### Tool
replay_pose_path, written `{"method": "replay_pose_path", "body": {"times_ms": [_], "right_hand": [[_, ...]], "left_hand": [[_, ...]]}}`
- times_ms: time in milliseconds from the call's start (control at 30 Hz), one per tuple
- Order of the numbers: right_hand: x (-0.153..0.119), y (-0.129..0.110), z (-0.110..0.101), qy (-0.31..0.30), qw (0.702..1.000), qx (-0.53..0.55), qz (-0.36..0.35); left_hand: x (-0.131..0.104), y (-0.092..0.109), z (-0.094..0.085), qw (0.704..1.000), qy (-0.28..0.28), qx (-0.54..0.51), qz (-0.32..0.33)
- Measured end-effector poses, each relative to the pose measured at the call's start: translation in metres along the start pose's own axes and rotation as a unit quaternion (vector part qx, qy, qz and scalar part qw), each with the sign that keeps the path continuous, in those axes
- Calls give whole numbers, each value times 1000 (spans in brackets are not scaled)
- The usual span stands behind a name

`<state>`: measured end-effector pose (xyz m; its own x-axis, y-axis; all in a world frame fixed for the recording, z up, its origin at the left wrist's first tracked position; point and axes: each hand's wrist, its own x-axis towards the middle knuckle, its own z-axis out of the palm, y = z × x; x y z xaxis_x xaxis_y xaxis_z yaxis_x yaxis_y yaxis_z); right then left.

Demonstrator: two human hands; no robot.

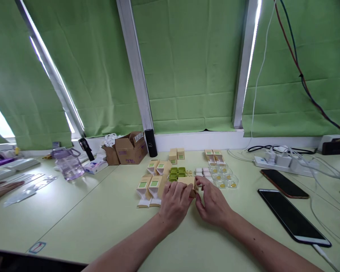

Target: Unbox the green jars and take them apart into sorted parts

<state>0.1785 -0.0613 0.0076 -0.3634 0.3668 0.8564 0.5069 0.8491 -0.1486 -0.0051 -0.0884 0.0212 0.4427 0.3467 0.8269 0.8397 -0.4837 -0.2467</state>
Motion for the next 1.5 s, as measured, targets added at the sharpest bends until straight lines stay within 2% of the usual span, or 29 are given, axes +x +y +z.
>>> {"method": "replay_pose_path", "body": {"times_ms": [233, 367, 633, 800, 1067, 1267, 1500], "right_hand": [[-1, 3, 3, 1, 1000, -3, 5], [-3, 5, 5, -8, 1000, -7, 8], [-5, 6, 7, -29, 998, -21, 47], [-5, 12, 3, -31, 996, 16, 83], [2, 22, -6, 40, 981, 59, 183], [3, 37, -5, 104, 987, 32, 116], [-3, 52, -5, 61, 996, 32, 65]], "left_hand": [[-2, 2, 0, 994, -52, -85, -50], [-3, 4, 1, 989, -51, -111, -88], [-4, 5, 4, 978, -78, -143, -129], [-10, 2, 5, 960, -128, -186, -163], [-10, -1, 5, 916, -177, -291, -212], [-11, -3, 5, 913, -204, -293, -196], [-12, -3, 9, 912, -191, -300, -204]]}}
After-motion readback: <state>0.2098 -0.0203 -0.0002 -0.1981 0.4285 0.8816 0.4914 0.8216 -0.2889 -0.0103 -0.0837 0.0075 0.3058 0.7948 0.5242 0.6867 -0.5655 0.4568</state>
